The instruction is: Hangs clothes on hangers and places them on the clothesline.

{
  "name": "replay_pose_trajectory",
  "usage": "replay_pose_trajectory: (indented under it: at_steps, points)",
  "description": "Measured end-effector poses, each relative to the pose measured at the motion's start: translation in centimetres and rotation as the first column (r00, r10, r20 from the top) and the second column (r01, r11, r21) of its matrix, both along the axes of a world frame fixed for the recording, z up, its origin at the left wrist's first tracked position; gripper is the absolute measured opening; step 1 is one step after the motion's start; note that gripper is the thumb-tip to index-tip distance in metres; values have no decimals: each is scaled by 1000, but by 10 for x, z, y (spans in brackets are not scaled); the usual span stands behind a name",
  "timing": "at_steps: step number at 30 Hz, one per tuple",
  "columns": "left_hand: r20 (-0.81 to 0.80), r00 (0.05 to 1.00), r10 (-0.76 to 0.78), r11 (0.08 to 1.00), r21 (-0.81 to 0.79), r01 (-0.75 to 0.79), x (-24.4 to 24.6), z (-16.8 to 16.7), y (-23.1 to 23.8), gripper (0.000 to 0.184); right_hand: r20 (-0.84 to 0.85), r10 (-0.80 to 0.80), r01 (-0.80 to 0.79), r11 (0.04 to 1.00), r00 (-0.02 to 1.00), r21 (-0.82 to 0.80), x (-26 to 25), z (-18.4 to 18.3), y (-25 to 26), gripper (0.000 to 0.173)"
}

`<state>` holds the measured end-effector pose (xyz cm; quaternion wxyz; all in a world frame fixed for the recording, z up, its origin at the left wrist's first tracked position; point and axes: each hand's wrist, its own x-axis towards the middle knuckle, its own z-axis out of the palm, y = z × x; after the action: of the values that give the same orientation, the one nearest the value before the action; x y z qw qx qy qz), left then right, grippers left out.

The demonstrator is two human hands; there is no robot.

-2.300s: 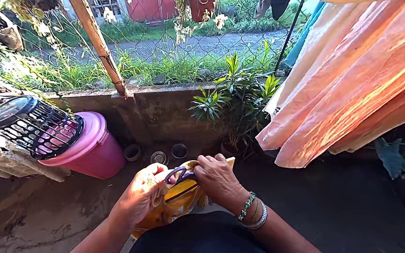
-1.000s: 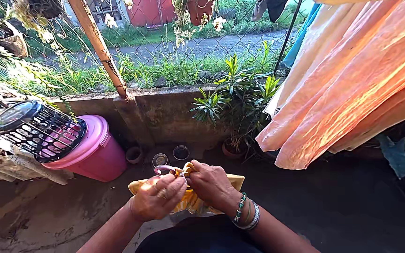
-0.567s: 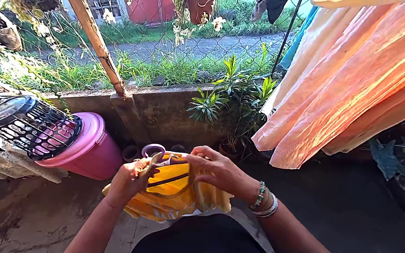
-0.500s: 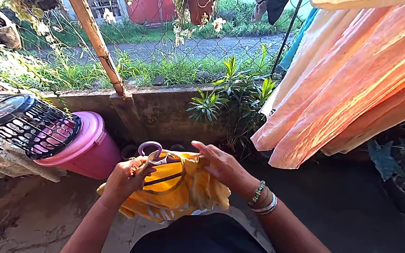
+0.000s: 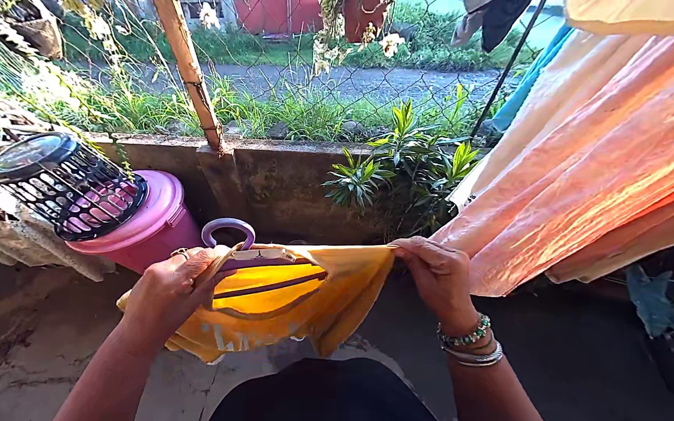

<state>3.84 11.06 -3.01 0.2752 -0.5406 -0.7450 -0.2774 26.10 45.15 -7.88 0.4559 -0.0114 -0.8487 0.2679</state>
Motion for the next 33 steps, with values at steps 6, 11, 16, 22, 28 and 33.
replay_pose_trajectory:
  at_steps: [6,11,16,22,28,33]
  points:
    - [134,991,12,989,143,-31,-4,-5,-9,40,238,289,-209,927,927,-313,-31,-28,-32,87]
    - [43,996,84,995,55,-86,-15,-17,-26,33,293,226,-213,974,929,-76,-25,-4,-9,20]
    - [108,992,67,988,130,-81,-5,-14,-28,36,260,123,-139,989,958,44,-28,21,13,45]
    - [220,969,-112,982,175,74,27,-18,16,28,187,523,-540,840,832,53,-75,87,-106,57]
    - [133,984,-120,988,109,106,30,-29,9,40,217,708,-619,697,671,-362,-104,111,-117,20]
    - [483,875,-46,996,-46,77,-3,-39,-54,75,89,592,-557,791,801,-252,-95,127,-98,20]
